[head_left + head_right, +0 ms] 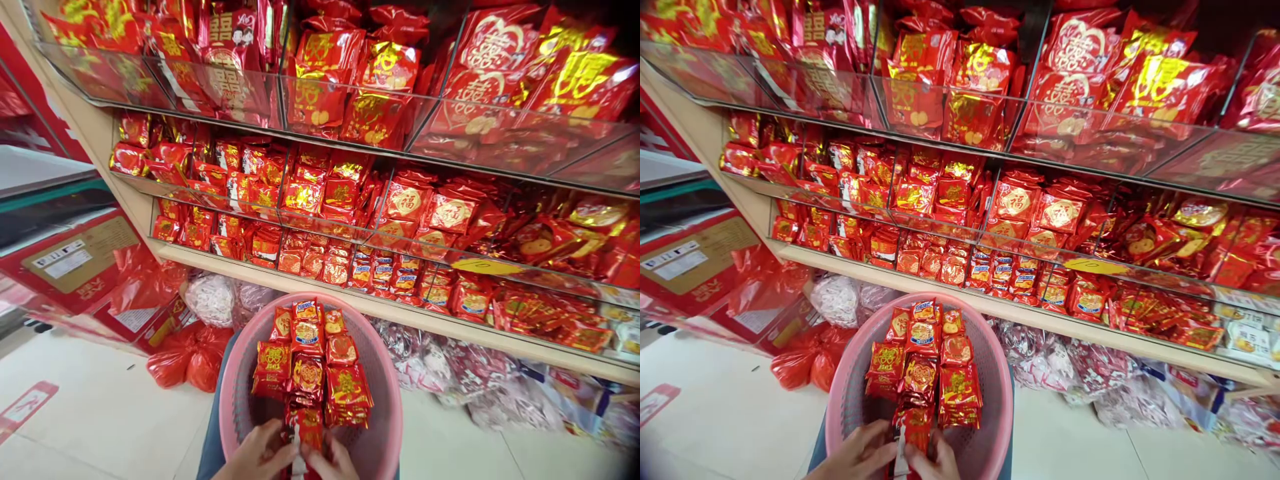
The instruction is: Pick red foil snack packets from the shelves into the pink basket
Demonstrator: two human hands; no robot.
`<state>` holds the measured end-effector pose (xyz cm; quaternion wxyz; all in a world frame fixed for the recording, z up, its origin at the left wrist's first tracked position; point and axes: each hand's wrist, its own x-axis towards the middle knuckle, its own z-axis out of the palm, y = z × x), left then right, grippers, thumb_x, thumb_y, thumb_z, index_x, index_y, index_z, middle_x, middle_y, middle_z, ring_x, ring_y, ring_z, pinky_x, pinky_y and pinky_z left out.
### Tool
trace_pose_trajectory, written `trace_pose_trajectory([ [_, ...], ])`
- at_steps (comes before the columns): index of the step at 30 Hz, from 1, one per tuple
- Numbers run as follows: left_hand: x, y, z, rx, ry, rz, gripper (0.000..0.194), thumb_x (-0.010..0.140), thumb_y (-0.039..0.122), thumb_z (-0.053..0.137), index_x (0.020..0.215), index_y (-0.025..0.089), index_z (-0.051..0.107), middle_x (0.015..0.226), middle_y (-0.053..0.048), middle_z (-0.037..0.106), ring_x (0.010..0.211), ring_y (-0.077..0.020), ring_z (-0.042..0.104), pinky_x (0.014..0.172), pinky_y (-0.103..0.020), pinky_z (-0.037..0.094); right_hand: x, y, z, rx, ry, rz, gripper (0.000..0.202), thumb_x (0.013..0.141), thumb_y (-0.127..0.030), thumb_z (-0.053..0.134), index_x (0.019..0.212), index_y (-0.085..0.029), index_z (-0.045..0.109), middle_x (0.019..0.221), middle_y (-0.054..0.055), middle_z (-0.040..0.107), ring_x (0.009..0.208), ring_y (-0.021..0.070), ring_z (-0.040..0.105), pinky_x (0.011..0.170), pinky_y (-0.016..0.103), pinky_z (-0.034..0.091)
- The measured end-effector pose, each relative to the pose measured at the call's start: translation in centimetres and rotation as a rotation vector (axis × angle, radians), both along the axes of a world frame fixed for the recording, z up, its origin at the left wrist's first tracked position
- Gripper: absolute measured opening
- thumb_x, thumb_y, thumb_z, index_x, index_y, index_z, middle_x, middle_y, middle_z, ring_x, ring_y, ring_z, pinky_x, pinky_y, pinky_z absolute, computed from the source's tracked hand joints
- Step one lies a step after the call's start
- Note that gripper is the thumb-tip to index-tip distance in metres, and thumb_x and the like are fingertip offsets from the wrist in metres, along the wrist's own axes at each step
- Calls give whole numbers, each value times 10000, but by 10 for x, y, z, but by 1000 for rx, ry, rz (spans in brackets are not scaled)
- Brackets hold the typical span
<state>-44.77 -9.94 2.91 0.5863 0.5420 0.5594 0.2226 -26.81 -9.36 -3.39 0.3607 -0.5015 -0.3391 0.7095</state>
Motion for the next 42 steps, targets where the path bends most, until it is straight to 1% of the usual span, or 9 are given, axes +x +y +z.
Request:
trace_pose_trajectory([
  [6,1,-3,-16,29,-144,100,472,715,515,652,1011,149,621,864,-39,622,820,-191,530,738,-277,423,-12,-5,0,-60,21,54,595,543,-595,735,972,-191,655,831,77,731,738,251,663,691,384,508],
  [12,-11,8,18,-26,-207,109,417,727,475,657,1044,207,625,950,-33,628,888,-207,546,750,-284,459,-12,4,35,-109,179,35,493,605,-552,728,935,-199,626,860,37,728,782,200,669,673,301,497],
  [16,-33,25,43,-20,-274,142,457,758,467,643,1123,199,580,1015,-38,620,925,-203,544,784,-300,460,8,14,59,-144,169,-93,384,693,-499,693,910,-189,626,820,31,721,757,153,665,668,252,477],
  [20,-56,35,51,-95,-275,224,586,745,483,653,1238,201,508,1120,-51,612,991,-209,533,851,-319,435,32,16,60,-139,176,-183,365,699,-479,699,914,-189,644,812,35,718,754,147,663,704,256,478],
  [25,-54,34,48,-136,-174,150,504,750,415,643,1209,224,558,1170,-31,596,994,-198,514,835,-291,412,39,7,44,-160,125,-177,399,648,-496,735,893,-189,667,825,46,718,751,144,653,692,254,473],
  [29,-26,32,41,-181,-234,-85,278,727,262,618,998,220,660,838,30,611,764,-139,504,650,-223,375,25,3,47,-128,33,-78,488,630,-566,710,948,-197,676,872,56,710,851,196,643,728,298,479],
  [33,-5,32,27,-191,-329,-245,237,717,188,575,931,196,676,678,55,529,618,-93,420,562,-211,295,14,7,53,49,80,95,480,629,-527,727,964,-187,679,925,63,709,929,230,626,844,344,453],
  [38,0,26,13,-209,-257,-27,370,746,380,633,1069,207,585,882,12,590,766,-127,512,657,-238,390,13,10,44,53,63,49,447,642,-508,722,928,-170,659,861,55,718,885,243,643,822,349,466],
  [42,5,17,-2,-243,-226,71,571,628,406,724,1105,203,484,817,19,546,663,-119,500,539,-231,389,11,7,29,50,-9,0,414,665,-498,701,909,-169,639,927,83,718,898,256,648,832,365,474],
])
